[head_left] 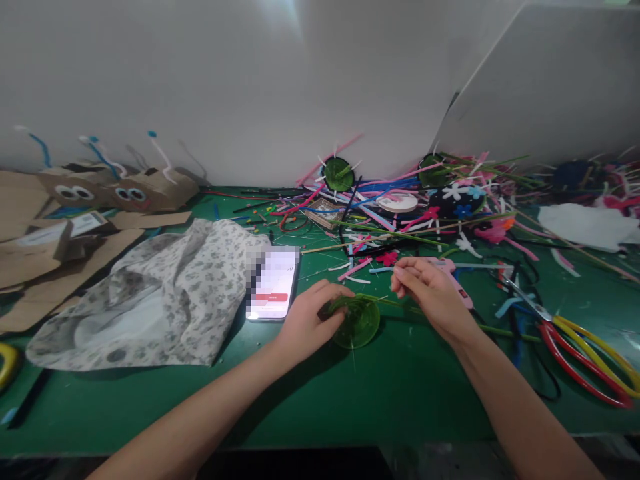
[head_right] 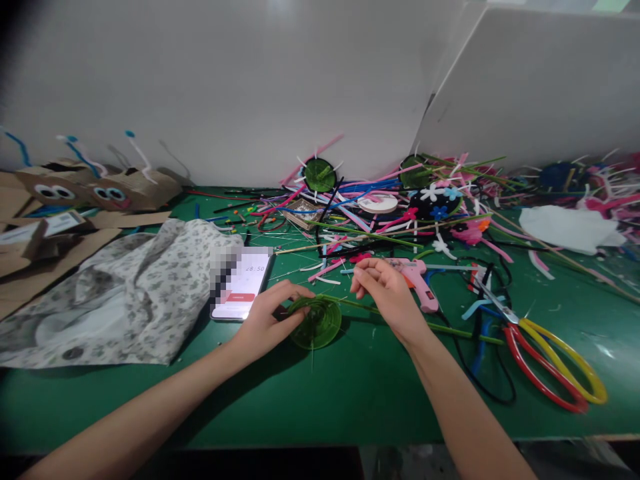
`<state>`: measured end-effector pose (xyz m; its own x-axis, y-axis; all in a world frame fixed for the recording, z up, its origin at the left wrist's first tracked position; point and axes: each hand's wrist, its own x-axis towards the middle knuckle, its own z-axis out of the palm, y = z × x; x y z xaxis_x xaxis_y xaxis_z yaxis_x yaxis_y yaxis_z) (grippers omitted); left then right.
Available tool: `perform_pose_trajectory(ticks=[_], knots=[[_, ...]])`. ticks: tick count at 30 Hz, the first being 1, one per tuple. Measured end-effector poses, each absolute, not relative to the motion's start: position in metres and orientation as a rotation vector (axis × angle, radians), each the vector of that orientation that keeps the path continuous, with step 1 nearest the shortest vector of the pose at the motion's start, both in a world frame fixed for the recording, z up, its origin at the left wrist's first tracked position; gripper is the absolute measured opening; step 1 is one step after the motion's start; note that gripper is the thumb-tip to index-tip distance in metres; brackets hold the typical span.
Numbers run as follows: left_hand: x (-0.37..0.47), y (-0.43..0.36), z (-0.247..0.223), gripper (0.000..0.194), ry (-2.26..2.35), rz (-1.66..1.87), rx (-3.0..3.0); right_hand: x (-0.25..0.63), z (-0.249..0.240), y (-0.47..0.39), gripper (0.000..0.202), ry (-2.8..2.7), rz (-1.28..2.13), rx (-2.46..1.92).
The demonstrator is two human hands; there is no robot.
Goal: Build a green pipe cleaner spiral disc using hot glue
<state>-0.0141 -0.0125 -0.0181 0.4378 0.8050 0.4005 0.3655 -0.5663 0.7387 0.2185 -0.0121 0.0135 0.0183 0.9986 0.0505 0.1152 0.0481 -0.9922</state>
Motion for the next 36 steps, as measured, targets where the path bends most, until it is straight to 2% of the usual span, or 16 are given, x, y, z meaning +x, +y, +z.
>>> perform_pose_trajectory(ticks=[36], knots=[[-0.0139, -0.0121, -0.0186, 0.033, 0.986, 1.018, 2.113, 0.2186, 0.0158, -0.0153, 0.021, -1.172, 1.117, -1.271]])
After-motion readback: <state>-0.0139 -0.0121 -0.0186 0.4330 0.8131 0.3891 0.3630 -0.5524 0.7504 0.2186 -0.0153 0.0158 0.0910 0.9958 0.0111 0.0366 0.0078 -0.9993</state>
